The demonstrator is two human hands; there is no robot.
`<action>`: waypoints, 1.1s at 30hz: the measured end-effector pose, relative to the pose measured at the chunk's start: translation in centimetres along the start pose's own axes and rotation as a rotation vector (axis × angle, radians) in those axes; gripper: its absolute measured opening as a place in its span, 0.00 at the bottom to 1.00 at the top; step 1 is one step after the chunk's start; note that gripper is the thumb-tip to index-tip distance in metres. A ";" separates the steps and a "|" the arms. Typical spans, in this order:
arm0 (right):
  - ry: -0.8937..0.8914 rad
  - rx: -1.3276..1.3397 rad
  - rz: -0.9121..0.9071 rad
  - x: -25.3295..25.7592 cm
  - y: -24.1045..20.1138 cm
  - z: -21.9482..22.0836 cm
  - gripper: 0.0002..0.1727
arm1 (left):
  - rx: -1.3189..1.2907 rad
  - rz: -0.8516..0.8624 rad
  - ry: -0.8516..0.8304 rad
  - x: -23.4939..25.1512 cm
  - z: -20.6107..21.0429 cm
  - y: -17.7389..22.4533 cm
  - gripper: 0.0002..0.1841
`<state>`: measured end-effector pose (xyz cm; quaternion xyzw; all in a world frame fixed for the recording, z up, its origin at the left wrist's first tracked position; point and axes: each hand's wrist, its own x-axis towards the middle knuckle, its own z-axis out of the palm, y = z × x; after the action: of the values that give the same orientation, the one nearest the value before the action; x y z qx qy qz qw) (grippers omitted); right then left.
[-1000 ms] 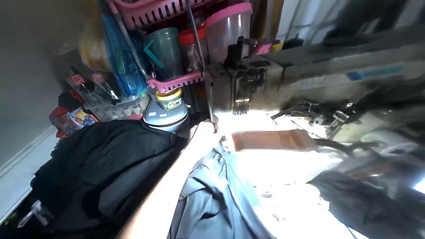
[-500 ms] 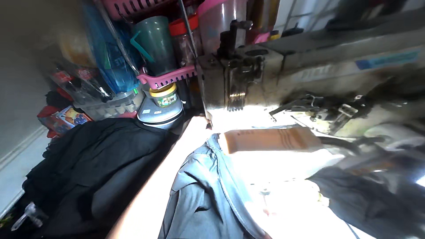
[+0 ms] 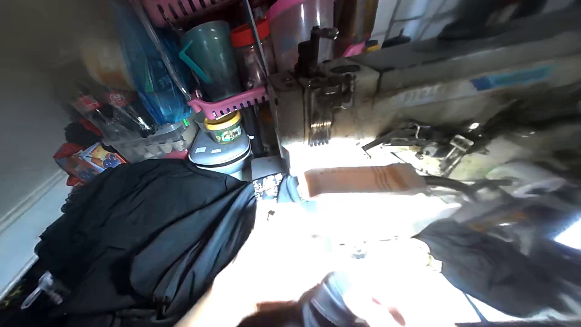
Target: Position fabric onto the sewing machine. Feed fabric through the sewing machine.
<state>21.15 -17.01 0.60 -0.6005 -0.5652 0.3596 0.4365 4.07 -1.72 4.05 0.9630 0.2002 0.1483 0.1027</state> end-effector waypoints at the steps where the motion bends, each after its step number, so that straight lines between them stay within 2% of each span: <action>1: -0.003 -0.083 -0.050 0.4 -0.3 -0.8 0.19 | 0.031 0.096 0.003 -1.0 -0.3 -0.3 0.17; 3: 0.132 -0.172 -0.146 2.5 -0.3 -1.5 0.16 | 0.027 0.179 0.023 -2.7 -1.9 -1.3 0.19; 5: 0.261 -0.251 -0.263 6.0 -0.3 -1.5 0.15 | -0.035 0.162 -0.063 -4.0 -4.5 -1.6 0.22; 8: 0.278 -0.474 -0.497 9.3 -0.6 -1.3 0.18 | 0.142 0.190 -0.097 -5.0 -5.2 -0.8 0.20; 10: 0.263 -0.528 -0.537 10.1 -1.3 -1.4 0.16 | 0.247 0.192 -0.042 -4.7 -3.3 -0.1 0.19; 12: 0.201 -0.466 -0.464 10.2 -1.9 -2.0 0.10 | 0.298 0.085 -0.056 -4.2 -1.1 1.0 0.25; 13: 0.150 -0.436 -0.421 10.2 -2.0 -2.3 0.09 | 0.304 -0.019 -0.159 -4.0 -0.5 1.7 0.28; 15: 0.047 -0.426 -0.385 10.2 -2.1 -2.8 0.09 | 0.269 -0.306 -0.477 -3.3 -1.0 2.8 0.30; 16: -0.002 -0.451 -0.379 10.2 -2.0 -3.0 0.11 | 0.284 -0.385 -0.540 -3.0 -1.8 2.5 0.30; 17: -0.026 -0.481 -0.402 10.3 -1.8 -3.1 0.13 | 0.307 -0.404 -0.527 -3.0 -3.0 2.0 0.29; 19: -0.087 -0.514 -0.399 10.5 -1.4 -3.6 0.15 | 0.308 -0.289 -0.280 -4.2 -6.5 0.4 0.25; 21: -0.190 -0.484 -0.236 10.3 -1.2 -4.1 0.12 | 0.240 -0.152 0.066 -5.7 -10.2 -1.6 0.17; 23: -0.278 -0.355 -0.113 9.8 -2.0 -4.0 0.14 | 0.216 -0.109 0.230 -7.0 -13.6 -2.5 0.16; 24: -0.319 -0.258 -0.111 9.1 -2.9 -3.7 0.14 | 0.228 -0.088 0.267 -7.3 -14.1 -2.7 0.18; 25: -0.361 -0.167 -0.140 8.2 -3.8 -3.3 0.14 | 0.199 -0.053 0.279 -7.3 -13.5 -2.4 0.22; 27: -0.425 0.065 -0.268 5.7 -4.9 -2.5 0.09 | 0.126 -0.010 0.249 -6.7 -9.3 -1.2 0.32; 30: -0.306 0.363 -0.336 1.9 -5.4 -1.6 0.07 | 0.030 -0.066 0.190 -5.5 -0.9 2.2 0.39; 31: -0.220 0.413 -0.316 1.1 -5.2 -1.7 0.05 | 0.048 -0.095 0.265 -5.1 1.6 2.6 0.34; 33: -0.026 0.517 -0.213 -0.2 -3.7 -2.0 0.08 | 0.194 -0.138 0.519 -4.2 4.8 1.6 0.16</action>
<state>21.60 -17.55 4.72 -0.4017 -0.5200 0.4519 0.6033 2.50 -5.55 -1.05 0.8823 0.2979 0.3628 -0.0347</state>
